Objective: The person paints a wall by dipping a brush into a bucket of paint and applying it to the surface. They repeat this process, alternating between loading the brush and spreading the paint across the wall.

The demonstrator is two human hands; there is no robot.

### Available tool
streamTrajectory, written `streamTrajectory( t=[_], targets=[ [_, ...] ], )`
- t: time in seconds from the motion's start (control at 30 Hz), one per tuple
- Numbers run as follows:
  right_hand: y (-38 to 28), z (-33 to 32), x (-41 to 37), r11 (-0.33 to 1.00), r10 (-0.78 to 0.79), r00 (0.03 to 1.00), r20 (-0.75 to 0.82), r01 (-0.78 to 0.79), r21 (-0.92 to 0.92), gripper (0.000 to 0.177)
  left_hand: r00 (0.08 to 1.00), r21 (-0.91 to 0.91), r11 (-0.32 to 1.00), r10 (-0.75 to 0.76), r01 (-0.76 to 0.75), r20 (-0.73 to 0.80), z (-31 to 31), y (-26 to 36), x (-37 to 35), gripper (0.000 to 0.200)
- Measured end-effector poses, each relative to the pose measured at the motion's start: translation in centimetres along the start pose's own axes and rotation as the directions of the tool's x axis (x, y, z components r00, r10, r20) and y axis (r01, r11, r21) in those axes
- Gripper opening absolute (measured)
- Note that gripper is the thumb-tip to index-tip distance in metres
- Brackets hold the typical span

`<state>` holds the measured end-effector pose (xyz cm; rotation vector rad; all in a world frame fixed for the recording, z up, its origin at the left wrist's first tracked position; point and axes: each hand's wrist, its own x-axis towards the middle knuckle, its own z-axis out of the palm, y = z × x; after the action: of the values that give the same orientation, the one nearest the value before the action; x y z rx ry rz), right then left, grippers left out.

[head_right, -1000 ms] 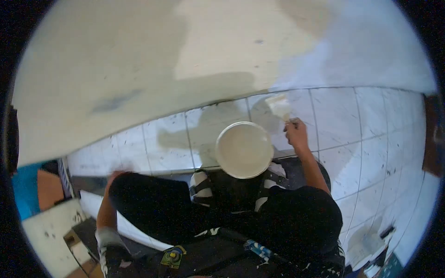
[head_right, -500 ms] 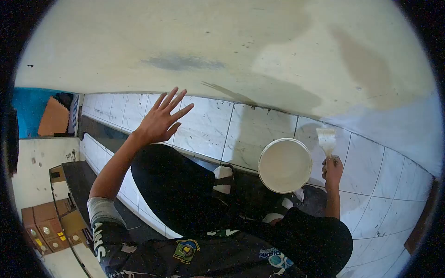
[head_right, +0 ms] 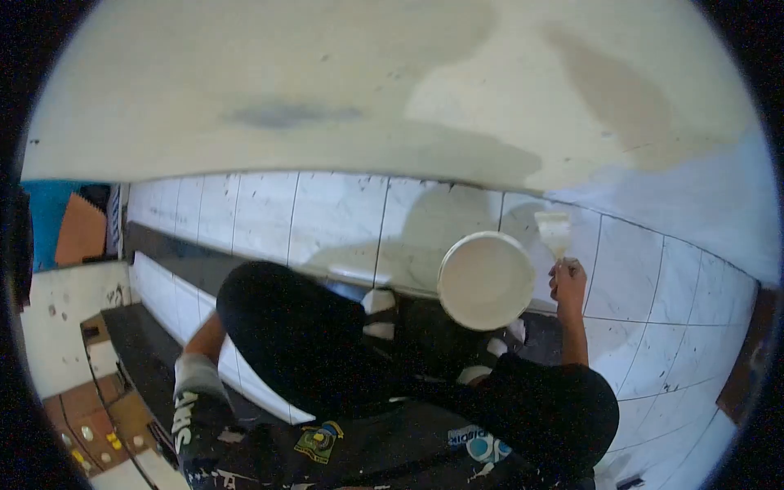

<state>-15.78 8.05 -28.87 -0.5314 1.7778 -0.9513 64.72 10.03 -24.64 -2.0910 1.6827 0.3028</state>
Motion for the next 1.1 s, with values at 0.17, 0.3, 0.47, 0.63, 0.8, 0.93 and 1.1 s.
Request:
streamTrajectory(
  t=[0.17, 0.3, 0.47, 0.63, 0.8, 0.93, 1.1],
  targets=[
    [-1.0, -1.0, 0.2, 0.998, 0.001, 1.000, 0.022, 0.000, -0.057, 0.010, 0.910, 0.342, 0.894, 0.369, -0.290, -0.192, -2.1, 0.1, -4.5, 0.055],
    [-0.4, -0.9, 1.1, 0.999, 0.025, 0.999, 0.023, -0.024, -0.030, 0.012, 0.822, 0.394, 0.827, 0.515, -0.401, -0.243, -17.2, 10.9, -3.4, 0.051],
    [-1.2, -0.6, 0.8, 0.999, 0.018, 1.000, 0.025, -0.017, -0.044, 0.014, 0.723, 0.363, 0.776, 0.621, -0.515, -0.302, -27.0, 18.4, -4.2, 0.047],
    [-1.2, -0.6, 0.5, 1.000, 0.022, 0.999, 0.028, -0.022, -0.022, 0.015, 0.661, 0.023, 0.725, 0.640, -0.689, -0.391, -31.2, 21.1, -6.9, 0.036],
    [-0.7, -0.8, 0.7, 0.999, 0.018, 0.999, 0.047, -0.016, -0.047, 0.015, 0.820, -0.932, -0.302, 0.469, -0.201, -0.328, -30.8, 19.6, -10.4, 0.059],
    [-0.4, -0.9, 1.2, 0.996, 0.033, 0.999, 0.034, -0.030, -0.082, 0.014, 0.971, -0.996, -0.003, 0.220, 0.094, 0.091, -26.1, 14.8, -10.2, 0.073],
    [-0.6, -1.1, 1.4, 0.999, 0.007, 0.999, 0.033, -0.005, -0.053, 0.015, 0.988, -0.453, 0.884, -0.056, 0.116, 0.143, -19.5, 8.2, -10.4, 0.067]
  ],
)
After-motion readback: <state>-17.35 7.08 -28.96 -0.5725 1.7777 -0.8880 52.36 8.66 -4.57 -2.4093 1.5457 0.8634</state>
